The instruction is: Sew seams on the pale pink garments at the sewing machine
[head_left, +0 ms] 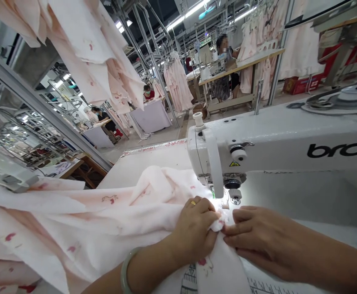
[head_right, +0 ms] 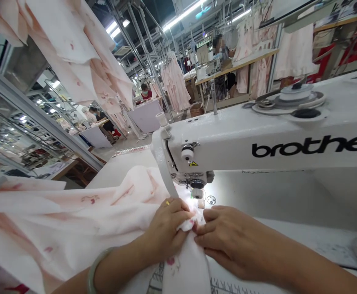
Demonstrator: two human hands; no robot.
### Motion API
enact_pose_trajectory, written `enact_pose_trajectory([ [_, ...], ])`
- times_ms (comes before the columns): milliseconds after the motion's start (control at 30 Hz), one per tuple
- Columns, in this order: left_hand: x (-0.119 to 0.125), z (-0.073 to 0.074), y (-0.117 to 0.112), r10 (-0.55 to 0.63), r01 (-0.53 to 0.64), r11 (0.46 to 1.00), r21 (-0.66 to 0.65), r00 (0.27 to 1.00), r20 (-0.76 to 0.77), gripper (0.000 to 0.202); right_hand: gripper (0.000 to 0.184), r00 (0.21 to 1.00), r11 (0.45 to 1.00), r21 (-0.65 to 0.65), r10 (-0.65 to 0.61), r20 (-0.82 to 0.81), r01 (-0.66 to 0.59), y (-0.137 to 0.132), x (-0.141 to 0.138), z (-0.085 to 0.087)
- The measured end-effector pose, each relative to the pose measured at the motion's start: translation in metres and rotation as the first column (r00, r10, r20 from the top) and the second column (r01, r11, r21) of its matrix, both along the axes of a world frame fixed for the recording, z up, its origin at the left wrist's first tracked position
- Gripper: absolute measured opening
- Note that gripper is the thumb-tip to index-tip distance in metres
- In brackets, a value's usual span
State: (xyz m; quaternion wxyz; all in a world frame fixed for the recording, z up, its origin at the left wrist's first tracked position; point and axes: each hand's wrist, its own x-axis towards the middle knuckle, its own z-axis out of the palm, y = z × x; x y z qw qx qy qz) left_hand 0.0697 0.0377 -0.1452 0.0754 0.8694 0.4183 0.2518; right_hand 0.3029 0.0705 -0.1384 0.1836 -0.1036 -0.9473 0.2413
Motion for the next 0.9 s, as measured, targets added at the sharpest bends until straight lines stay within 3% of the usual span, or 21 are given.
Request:
enact_pose_trajectory([
  [233,0.001,0.001,-0.012,-0.003,0.008,1.0,0.024,0.978,-0.208,0.037,0.024,0.999,1.0,-0.003,-0.026,-0.028,0.026,0.007,0.006,0.007],
  [433,0.006,-0.001,-0.02,0.036,-0.009,0.993,0.116,0.971,-0.235,0.032,0.03,0.969,0.955,0.199,-0.19,-0.157,0.219,0.021,0.009,-0.013],
  [500,0.006,-0.002,-0.022,0.042,-0.012,0.993,0.121,0.968,-0.249,0.029,0.035,0.963,0.928,0.286,-0.192,-0.19,0.241,0.024,0.009,-0.019],
  [600,0.004,-0.006,-0.023,0.036,0.003,0.989,0.146,0.964,-0.263,0.029,0.039,0.971,0.922,0.315,-0.183,-0.153,0.224,0.023,0.009,-0.02],
  [733,0.001,-0.011,-0.016,0.026,0.023,0.983,0.182,0.965,-0.261,0.031,0.035,0.971,0.918,0.317,-0.226,-0.077,0.238,0.02,0.008,-0.018],
  [900,-0.002,-0.007,0.011,-0.007,0.03,0.997,0.064,0.941,-0.338,0.022,0.042,0.929,0.885,0.284,-0.361,-0.078,0.368,0.024,0.007,-0.024],
])
